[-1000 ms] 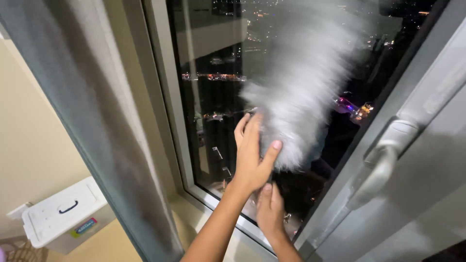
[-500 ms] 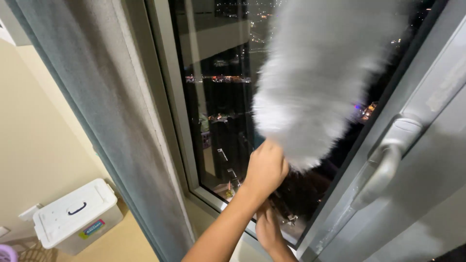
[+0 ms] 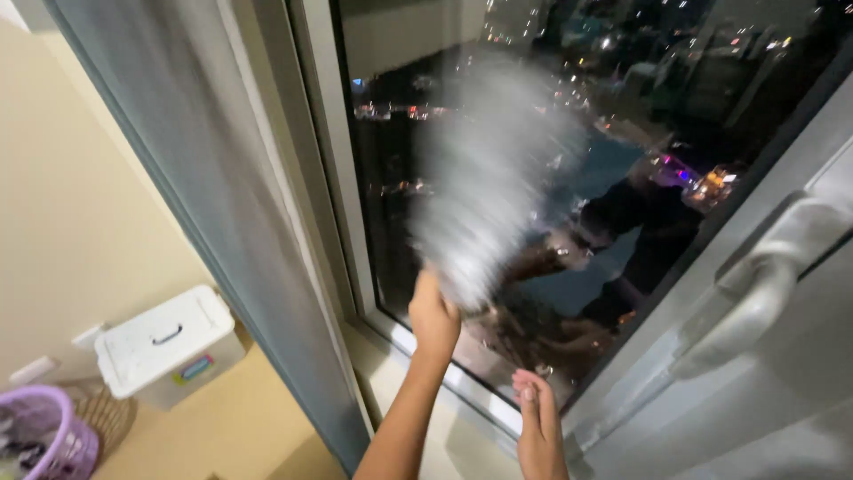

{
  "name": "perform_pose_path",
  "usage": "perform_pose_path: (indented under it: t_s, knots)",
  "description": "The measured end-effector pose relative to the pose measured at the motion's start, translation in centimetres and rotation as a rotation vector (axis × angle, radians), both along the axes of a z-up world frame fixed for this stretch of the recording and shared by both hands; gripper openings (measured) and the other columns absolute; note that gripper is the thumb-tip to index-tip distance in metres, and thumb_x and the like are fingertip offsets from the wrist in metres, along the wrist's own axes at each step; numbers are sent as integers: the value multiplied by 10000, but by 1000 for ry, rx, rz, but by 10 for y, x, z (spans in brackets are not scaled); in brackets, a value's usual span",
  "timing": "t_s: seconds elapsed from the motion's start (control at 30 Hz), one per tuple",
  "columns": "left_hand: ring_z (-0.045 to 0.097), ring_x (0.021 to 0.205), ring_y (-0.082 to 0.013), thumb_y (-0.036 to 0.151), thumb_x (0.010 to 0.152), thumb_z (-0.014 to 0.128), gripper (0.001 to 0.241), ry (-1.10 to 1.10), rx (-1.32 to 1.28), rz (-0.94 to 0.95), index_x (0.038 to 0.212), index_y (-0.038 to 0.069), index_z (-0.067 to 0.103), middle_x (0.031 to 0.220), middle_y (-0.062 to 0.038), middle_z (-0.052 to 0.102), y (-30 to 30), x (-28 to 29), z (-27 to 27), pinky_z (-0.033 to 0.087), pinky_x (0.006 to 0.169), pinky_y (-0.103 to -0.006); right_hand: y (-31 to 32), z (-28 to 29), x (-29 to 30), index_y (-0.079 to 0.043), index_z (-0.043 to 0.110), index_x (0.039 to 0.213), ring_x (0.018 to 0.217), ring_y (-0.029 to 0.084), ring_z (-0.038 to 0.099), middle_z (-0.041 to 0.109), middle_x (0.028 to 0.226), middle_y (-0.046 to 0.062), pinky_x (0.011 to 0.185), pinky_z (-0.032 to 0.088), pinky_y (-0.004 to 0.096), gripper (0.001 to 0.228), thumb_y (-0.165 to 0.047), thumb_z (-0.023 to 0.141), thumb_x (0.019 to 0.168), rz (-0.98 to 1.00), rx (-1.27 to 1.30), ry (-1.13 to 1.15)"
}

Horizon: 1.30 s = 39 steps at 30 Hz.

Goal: The person uses a fluffy duster to clean a wall-mounted air conditioner, then dusts the curtains and the window frame. They open the window to dust the sill and the glass surface before closing it and dusting the lower frame.

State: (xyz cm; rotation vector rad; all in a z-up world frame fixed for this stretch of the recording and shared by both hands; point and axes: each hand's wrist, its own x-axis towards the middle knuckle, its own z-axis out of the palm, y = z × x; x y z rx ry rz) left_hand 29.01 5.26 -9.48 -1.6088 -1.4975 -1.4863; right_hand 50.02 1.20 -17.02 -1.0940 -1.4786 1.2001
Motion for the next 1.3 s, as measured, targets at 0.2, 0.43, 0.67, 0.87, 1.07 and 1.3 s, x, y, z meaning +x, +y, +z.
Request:
perform_pose_path:
  t_s: [0.2,0.43,0.67,0.87,1.07,1.3]
  knots:
    - [675,1036,-453,83,896,632,255,-536,-606,18,1130,-14,648,1068,-275,693,-7,65,-71,541,957,-479,-26,-33,27,2,486,1399,1307,238,531,562,1411,145,1114,381,373,434,-261,371,1073,199,170,-25]
    - [621,1083,-455,43,867,585,387,-667,-253,-286,1238,-68,589,1186,-297,638,-33,135,-82,497,965,-487,-41,-97,63,-21,391,1457,1253,224,527,554,1366,137,1074,372,375,462,-246,399,1053,254,73,-49]
    - [534,1169,-506,157,875,637,543,-475,-188,-186,1342,-76,489,1273,-338,545,-52,87,-39,441,1028,-521,-51,-60,53,-39,578,1320,576,176,565,590,653,65,582,511,373,398,-293,471,1032,57,162,-252]
    - [421,1418,-437,567,1035,494,692,-1011,-1144,191,1448,12,508,1565,-302,350,-83,29,-105,333,1195,-460,-37,-112,84,-73,757,1004,602,161,557,558,645,84,609,480,317,404,-383,499,1027,460,-287,-623]
    - [402,1467,-348,404,1089,320,650,-1050,-187,-112,1571,-31,304,1599,-250,399,-117,32,-65,287,1198,-408,-81,-94,105,-60,725,992,633,160,582,630,663,89,635,501,316,351,-377,575,982,130,-190,-488]
    - [500,1392,-297,340,1058,469,639,-1250,-500,-182,1563,-8,289,1577,-187,402,-126,70,-144,368,1162,-374,-106,-284,222,-75,752,1018,768,113,706,734,771,48,756,550,300,325,-359,598,997,288,-158,-584]
